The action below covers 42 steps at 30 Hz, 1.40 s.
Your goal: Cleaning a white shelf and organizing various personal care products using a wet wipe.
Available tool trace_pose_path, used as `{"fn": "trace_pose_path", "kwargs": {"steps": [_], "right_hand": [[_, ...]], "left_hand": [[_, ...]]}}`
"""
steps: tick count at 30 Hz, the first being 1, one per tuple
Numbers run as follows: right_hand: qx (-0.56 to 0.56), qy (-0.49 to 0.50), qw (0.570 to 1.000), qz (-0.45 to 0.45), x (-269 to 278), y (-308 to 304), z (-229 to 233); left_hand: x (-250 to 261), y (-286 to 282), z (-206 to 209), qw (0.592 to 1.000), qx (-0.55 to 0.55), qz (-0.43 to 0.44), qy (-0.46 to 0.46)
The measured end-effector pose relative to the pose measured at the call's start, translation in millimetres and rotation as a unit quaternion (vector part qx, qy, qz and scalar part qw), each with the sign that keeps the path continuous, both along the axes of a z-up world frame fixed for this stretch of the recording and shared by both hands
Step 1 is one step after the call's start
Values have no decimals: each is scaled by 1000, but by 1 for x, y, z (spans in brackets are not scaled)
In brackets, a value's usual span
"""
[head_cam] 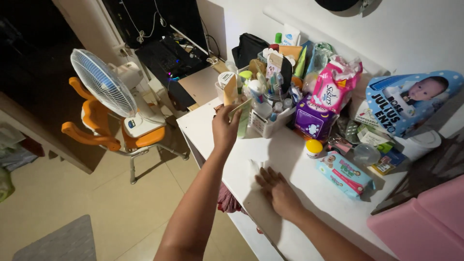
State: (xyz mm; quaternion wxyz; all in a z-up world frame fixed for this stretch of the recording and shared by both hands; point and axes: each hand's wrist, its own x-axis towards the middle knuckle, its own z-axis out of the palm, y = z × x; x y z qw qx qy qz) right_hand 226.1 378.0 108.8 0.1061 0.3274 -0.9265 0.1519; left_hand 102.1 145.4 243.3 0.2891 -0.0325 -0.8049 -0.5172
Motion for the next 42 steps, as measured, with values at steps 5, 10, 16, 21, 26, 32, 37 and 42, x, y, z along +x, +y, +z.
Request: {"fn": "trace_pose_path", "kwargs": {"steps": [5,10,16,21,26,32,37,42], "right_hand": [[-463,-403,789,3,-53,38,-63],[-703,-451,547,47,-64,-25,81],[-447,-177,793,375,17,-220,151],[-243,109,865,425,132,-310,212],[-303,111,835,446,144,-357,195],[-195,-217,820,493,109,-389,161],[-40,-727,487,482,109,-367,145],[-21,-758,485,436,130,-366,160]], "left_hand": [[19,-61,-30,845,509,-120,108],[88,-155,-30,650,705,-207,192],[175,-208,-17,646,627,-273,340],[267,-238,33,725,617,-77,295],[337,-280,24,725,470,-166,475],[413,-281,54,773,433,-178,429],[435,-266,62,731,467,-290,403],[460,-296,14,746,522,-126,394]]}}
